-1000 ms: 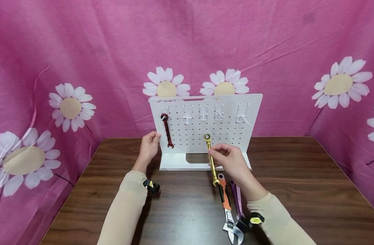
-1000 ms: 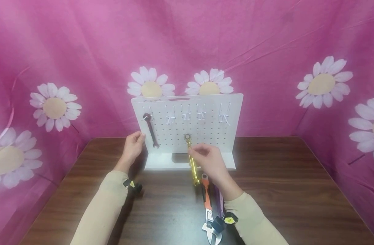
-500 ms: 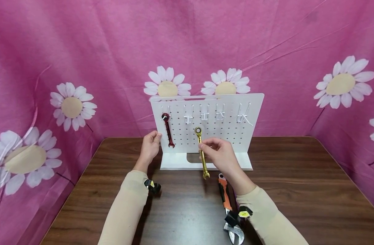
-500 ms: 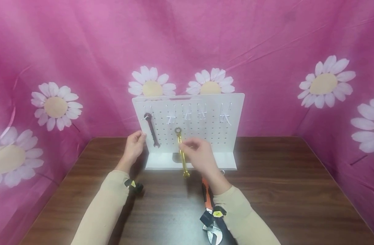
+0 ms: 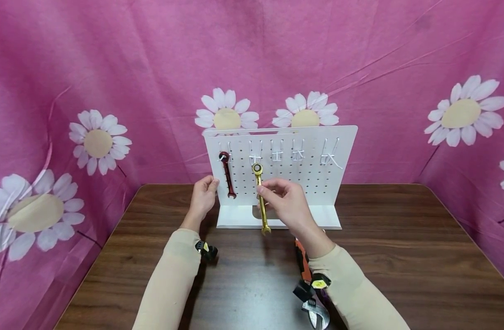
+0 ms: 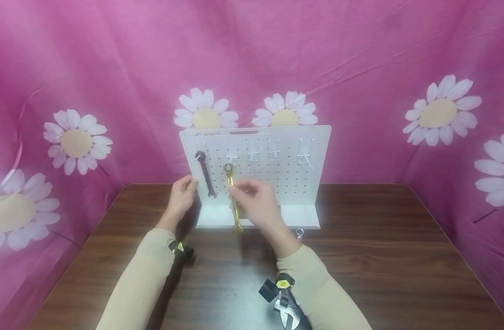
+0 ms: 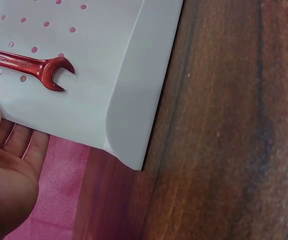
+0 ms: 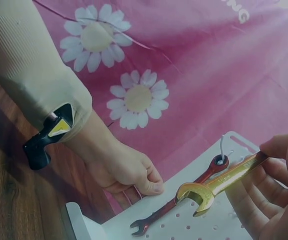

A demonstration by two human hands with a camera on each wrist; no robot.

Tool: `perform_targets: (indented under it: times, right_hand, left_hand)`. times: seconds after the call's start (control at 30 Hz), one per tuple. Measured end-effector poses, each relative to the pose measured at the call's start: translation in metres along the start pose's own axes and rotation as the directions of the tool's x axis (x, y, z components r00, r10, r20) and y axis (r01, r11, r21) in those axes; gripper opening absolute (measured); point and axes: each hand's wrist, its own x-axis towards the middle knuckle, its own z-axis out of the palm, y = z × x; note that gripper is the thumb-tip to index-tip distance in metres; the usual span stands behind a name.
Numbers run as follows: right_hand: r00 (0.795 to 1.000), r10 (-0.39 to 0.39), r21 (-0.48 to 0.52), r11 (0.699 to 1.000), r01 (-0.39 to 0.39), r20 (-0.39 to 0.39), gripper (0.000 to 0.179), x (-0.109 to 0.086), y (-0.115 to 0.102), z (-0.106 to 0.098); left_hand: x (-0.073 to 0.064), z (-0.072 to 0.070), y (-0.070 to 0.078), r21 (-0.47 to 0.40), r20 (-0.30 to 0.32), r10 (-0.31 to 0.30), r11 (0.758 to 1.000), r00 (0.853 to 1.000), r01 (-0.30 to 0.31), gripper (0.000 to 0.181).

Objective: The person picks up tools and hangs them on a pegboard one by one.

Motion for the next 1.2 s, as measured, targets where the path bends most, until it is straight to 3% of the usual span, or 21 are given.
perform_targets:
  times: [0.57,0.83,1.2]
  right_hand:
    - [0.992,0.115,-0.015,0.993,-0.116,-0.059,0.018,0.014,0.013,0.008]
    - [0.986,0.139,-0.058,0.988,-0.145,-0.095,0.019,0.028,0.023,0.008]
    - [0.981,0.168,-0.032,0.985,-0.171,-0.098,0.022,0.052,0.029,0.008]
  left_hand:
    - [-0.001,0.000,-0.001,0.002,-0.007,0.010,1.000,1.000,-0.010,0.025]
    - [-0.001,-0.001,-0.001,0.006,-0.008,0.002,1.000,1.000,-0.002,0.025]
    - [-0.001,0.001,0.001,-0.012,-0.010,0.008,1.000,1.000,-0.008,0.026]
